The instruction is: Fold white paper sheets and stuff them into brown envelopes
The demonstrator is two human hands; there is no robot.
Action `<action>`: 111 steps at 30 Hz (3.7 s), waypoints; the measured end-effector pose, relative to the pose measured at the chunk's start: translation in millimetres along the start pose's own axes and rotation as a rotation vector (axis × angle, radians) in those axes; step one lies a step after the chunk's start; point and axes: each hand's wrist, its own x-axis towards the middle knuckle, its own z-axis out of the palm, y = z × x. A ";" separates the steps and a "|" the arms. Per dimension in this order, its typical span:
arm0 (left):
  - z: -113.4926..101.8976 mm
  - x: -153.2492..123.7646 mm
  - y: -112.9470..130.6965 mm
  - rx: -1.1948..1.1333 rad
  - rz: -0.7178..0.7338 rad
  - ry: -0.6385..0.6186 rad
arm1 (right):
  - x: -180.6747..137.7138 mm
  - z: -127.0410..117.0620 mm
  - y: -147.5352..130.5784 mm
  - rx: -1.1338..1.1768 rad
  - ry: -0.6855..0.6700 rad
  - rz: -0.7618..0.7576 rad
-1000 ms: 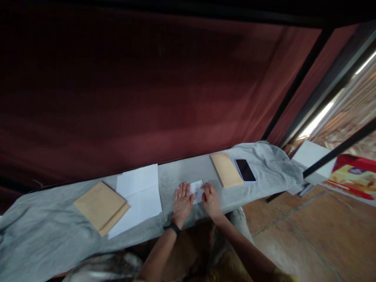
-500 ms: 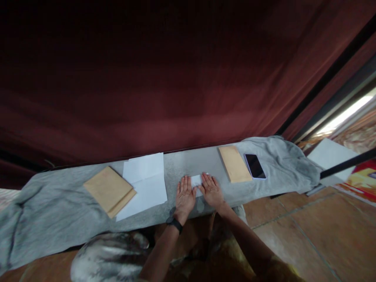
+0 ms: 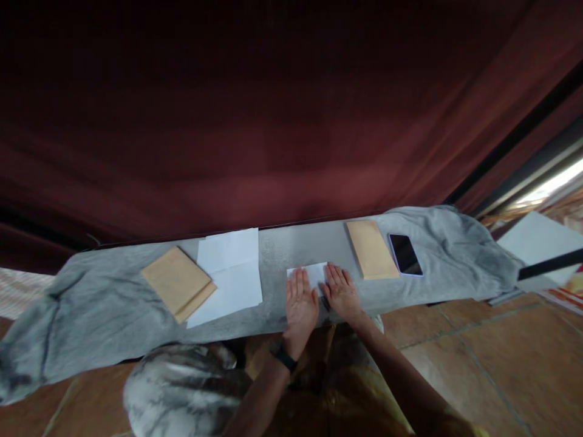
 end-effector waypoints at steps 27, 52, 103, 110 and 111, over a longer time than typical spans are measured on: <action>9.7 5.4 23.9 -0.117 0.087 -0.166 | -34.1 -21.8 -0.4 0.111 -0.028 -0.141; 13.0 10.2 -8.0 0.001 0.050 -0.145 | -30.7 -27.0 -6.6 0.109 -0.026 -0.098; 10.8 -5.4 -21.8 0.068 -0.020 0.028 | -25.0 -34.7 35.4 0.036 -0.069 -0.329; 26.3 9.1 25.4 -0.077 0.234 -0.161 | -25.4 -32.1 31.3 0.007 -0.065 -0.310; 28.7 11.1 29.4 -0.084 0.230 -0.168 | -25.9 -32.0 31.1 0.002 -0.058 -0.307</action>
